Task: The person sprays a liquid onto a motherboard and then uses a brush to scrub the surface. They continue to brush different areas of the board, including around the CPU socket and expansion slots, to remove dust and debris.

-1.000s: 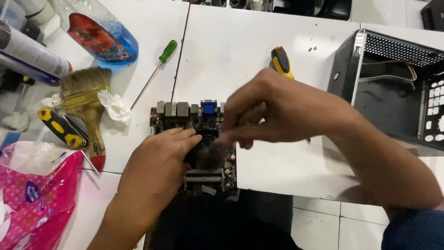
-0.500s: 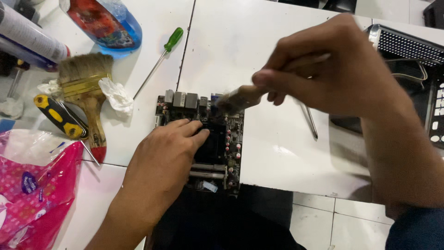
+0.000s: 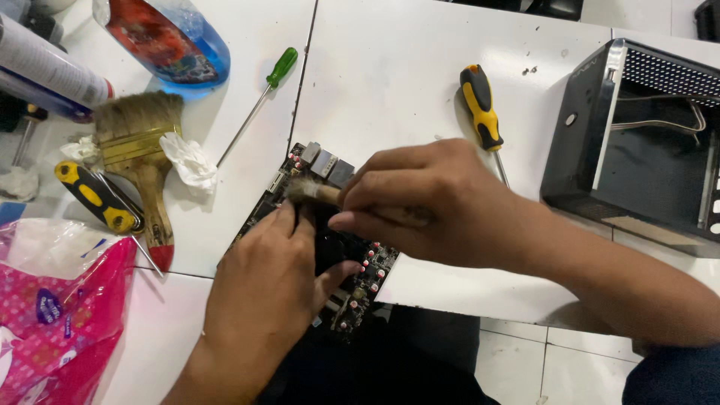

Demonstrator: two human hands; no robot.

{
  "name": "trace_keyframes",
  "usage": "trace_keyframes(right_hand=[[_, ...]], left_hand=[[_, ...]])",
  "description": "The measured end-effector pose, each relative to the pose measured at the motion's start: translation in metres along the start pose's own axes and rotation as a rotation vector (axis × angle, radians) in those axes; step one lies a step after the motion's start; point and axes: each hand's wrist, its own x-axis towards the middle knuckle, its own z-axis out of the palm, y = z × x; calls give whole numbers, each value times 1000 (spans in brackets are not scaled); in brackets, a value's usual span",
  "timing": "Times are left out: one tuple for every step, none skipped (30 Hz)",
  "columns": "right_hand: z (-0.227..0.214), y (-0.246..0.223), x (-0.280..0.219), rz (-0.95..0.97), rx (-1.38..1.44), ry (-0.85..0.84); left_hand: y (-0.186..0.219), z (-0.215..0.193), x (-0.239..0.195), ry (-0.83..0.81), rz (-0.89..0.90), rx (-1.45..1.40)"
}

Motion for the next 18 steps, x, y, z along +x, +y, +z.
trace_keyframes(right_hand=[[2, -1, -1, 3, 3, -3], [5, -3, -2, 25, 1, -20], [6, -5, -3, 45, -3, -39], [-1, -12, -3, 46, -3, -43], [-10, -19, -1, 153, 12, -131], [-18, -26, 1, 258, 26, -220], [-23, -28, 1, 253, 25, -224], [-29, -29, 1, 274, 15, -244], [-36, -31, 1, 297, 3, -262], [-33, -30, 2, 294, 1, -263], [-30, -30, 2, 185, -74, -98], [-28, -29, 2, 72, -149, 66], [-21, -24, 2, 70, -152, 69], [-14, -20, 2, 90, -80, 57], [-6, -15, 2, 109, -9, 43], [-10, -15, 3, 105, -12, 44], [-15, -15, 3, 228, 21, -103], [-19, -15, 3, 348, 54, -253]], left_hand=[[0, 5, 0, -3, -2, -3], [0, 10, -1, -10, -36, 4], [0, 15, -1, -14, -70, 11], [2, 16, -2, -15, -72, 7], [3, 17, -1, 4, -55, 43], [4, 17, -2, 24, -37, 79], [4, 17, -1, 27, -43, 78], [4, 18, -1, -5, -52, 82], [5, 18, 1, -37, -58, 87], [4, 19, 1, -33, -61, 87], [3, 20, 2, -53, -67, 75], [2, 20, 3, -73, -74, 64], [3, 18, 2, -70, -72, 67], [4, 17, 1, -37, -64, 36], [4, 15, 1, -2, -57, 4], [3, 12, 1, 3, -56, 6], [3, 9, 2, -7, -38, -10], [2, 6, 3, -18, -20, -27]])
